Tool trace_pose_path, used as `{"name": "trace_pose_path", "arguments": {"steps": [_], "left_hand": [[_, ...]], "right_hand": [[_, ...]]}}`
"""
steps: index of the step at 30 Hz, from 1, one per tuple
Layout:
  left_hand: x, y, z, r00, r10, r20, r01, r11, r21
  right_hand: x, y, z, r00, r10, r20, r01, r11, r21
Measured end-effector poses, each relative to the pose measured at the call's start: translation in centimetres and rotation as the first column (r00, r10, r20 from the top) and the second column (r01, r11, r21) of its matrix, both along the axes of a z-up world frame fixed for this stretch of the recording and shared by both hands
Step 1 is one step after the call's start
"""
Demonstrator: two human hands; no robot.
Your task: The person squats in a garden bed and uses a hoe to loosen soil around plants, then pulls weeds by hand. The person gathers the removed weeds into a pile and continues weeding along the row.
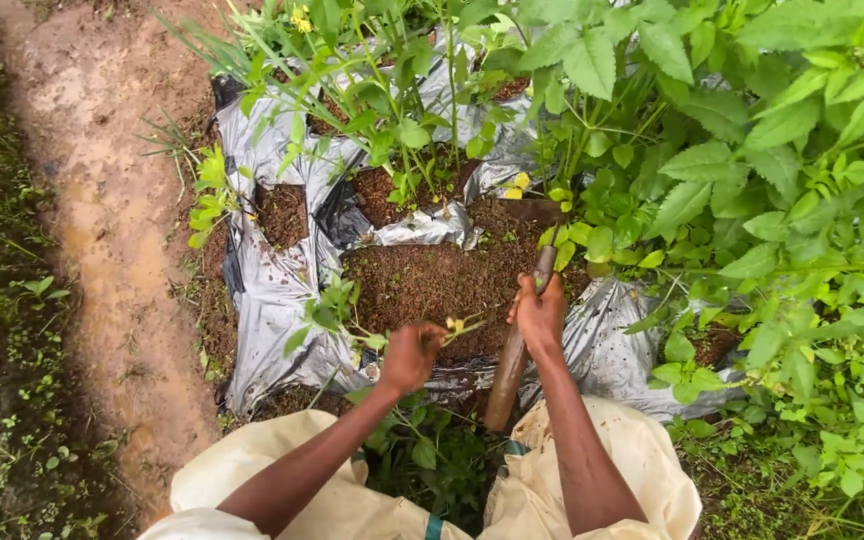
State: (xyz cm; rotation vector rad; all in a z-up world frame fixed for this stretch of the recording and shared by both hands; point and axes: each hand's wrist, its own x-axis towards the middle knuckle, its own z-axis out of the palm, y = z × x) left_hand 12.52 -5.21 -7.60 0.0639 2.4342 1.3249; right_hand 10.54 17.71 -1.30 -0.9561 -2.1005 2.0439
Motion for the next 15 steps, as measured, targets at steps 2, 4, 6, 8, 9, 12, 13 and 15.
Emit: {"name": "trace_pose_path", "arguments": {"steps": [2,4,6,8,9,12,13,15], "left_hand": [[3.5,-1.0,-1.6,0.993,-0.063,0.104,0.061,0.998,0.027],[6.8,-1.2,0.8,0.964,-0.17,0.206,0.197,0.973,-0.118],[9.6,-1.4,0.1,0.91,-0.257,0.326,0.342,0.909,-0.238],[11.5,-1.7,-3.5,0.501,-0.595,0.628,0.855,0.454,-0.251],[9.8,-0.7,0.6,0.509,-0.59,0.626,0.849,0.463,-0.254],[5.5,2.1,11.5,0.625,-0.439,0.646,0.704,0.674,-0.224],[3.7,2.9,14.3,0.65,-0.446,0.615,0.699,0.669,-0.253],[0.1,3.9,17.3,0.674,-0.462,0.577,0.696,0.66,-0.284]], "right_hand": [[0.5,0.0,0.8,0.997,0.052,0.063,-0.049,0.998,-0.043],[0.4,0.8,0.1,0.988,0.087,0.127,-0.081,0.995,-0.051],[0.6,1.3,-0.5,0.973,0.123,0.194,-0.113,0.992,-0.06],[0.7,1.6,-0.7,0.967,0.14,0.215,-0.13,0.99,-0.058],[0.2,1.4,-0.4,0.966,0.149,0.211,-0.14,0.988,-0.057],[0.1,1.1,-0.6,0.971,0.148,0.187,-0.139,0.988,-0.062],[-0.1,1.0,-1.1,0.981,0.123,0.147,-0.108,0.988,-0.106],[-0.9,0.4,-1.7,0.991,0.088,0.102,-0.072,0.986,-0.148]]}}
